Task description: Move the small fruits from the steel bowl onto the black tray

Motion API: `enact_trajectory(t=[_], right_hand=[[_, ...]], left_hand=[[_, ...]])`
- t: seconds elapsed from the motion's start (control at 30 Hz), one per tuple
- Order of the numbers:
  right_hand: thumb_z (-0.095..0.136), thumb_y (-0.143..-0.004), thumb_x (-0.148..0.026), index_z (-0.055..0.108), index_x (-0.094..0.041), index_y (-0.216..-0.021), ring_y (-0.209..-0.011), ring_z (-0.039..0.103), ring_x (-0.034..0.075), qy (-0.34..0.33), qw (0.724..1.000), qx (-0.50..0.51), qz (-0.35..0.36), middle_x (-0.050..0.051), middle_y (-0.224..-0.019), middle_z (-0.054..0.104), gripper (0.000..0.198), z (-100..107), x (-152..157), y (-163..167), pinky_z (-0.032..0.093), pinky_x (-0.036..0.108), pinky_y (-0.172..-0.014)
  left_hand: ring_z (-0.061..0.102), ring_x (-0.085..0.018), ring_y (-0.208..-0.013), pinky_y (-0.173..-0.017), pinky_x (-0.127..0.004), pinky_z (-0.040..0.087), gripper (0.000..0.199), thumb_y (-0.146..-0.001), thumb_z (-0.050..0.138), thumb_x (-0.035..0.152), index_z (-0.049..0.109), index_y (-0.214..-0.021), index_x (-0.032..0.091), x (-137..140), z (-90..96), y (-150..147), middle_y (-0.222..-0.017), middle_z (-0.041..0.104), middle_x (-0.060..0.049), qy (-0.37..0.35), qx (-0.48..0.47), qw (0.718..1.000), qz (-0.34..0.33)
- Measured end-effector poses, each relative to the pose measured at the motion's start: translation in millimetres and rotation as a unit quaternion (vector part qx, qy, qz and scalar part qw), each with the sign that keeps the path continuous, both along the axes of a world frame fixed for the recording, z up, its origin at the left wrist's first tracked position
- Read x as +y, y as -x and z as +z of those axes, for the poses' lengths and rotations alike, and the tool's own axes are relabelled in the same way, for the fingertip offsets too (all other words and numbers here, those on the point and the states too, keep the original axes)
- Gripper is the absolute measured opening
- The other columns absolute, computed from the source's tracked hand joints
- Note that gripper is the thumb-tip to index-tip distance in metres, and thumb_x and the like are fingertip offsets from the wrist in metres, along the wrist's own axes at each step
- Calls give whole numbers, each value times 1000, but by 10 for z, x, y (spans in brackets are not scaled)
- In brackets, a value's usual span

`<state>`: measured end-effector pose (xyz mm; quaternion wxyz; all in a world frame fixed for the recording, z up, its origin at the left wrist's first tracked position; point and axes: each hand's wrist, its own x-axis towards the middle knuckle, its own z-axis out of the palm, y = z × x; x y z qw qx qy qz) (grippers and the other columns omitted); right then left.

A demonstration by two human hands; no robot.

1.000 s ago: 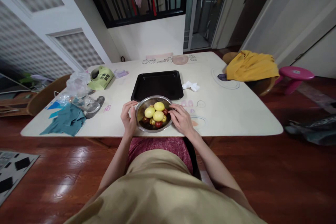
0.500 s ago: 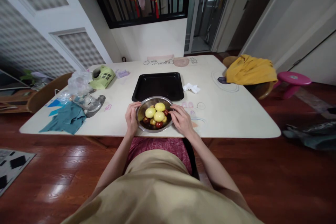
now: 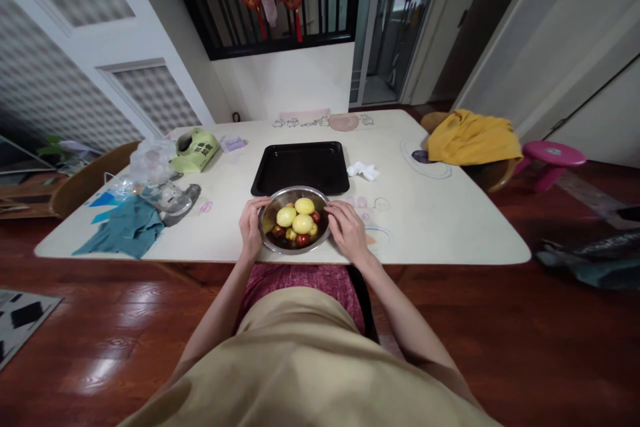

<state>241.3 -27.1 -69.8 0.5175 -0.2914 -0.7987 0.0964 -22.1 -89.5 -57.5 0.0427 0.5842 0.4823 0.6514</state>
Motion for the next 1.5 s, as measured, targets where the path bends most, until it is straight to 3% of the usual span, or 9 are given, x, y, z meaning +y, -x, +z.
enact_trajectory(t=[0.27,0.67,0.83,1.0,1.1,1.2,1.37,1.5], right_hand=[[44,-110,-35,72,-22,-119,-112,68,30,36,998,23,-52,13,-117,74,32,-7,13,-7,57,50,-99],[47,-109,-33,68,-22,-123,-113,68,29,40,998,-7,-46,13,-118,74,28,-10,24,-3,58,49,-99],[52,-106,-31,70,-23,-122,-126,66,30,-32,998,-47,33,14,-131,72,25,20,-33,-102,55,54,-105],[70,-98,-39,73,-24,-108,-117,71,30,-92,973,-166,132,10,-110,79,18,37,-67,-193,53,56,-105],[61,-100,-22,72,-24,-105,-105,71,25,-112,965,-195,138,7,-100,78,12,23,-33,-151,51,54,-108],[46,-97,-4,72,-26,-94,-89,69,19,-133,961,-204,131,2,-88,75,35,-9,9,-95,51,49,-107],[41,-96,-2,71,-27,-89,-81,64,18,-168,954,-222,110,1,-81,72,40,21,58,-88,53,43,-99],[40,-99,-5,71,-27,-91,-83,63,20,-186,946,-237,120,3,-82,71,39,239,191,-113,52,43,-98]], left_hand=[[68,-24,-112,-102,-43,54,55,-113,33,51,76,-103,19,-4,15,-14,-114,73,-11,7,-5,1000,8],[68,-23,-112,-101,-41,54,54,-113,32,48,76,-105,19,-9,12,-26,-114,73,-11,3,-6,1000,-3],[68,-23,-112,-101,-42,54,55,-113,30,49,76,-105,20,-10,-2,-28,-115,74,-11,13,-10,1000,0],[68,-23,-112,-101,-42,55,55,-113,31,50,76,-105,20,-12,-15,-37,-114,74,-11,14,-10,1000,-1],[68,-23,-112,-101,-42,55,56,-113,31,51,76,-105,20,-11,-19,-38,-115,73,-11,13,-13,1000,-3],[69,-23,-112,-100,-42,56,56,-112,30,52,76,-105,21,-8,-25,-35,-116,73,-11,15,-15,1000,-1],[69,-24,-113,-102,-42,56,49,-113,32,45,75,-110,21,-4,-52,-42,-116,74,-11,5,-6,1000,-6],[66,-26,-124,-110,-46,52,41,-112,39,43,69,-129,21,29,-33,-80,-129,72,-14,-17,45,998,-30]])
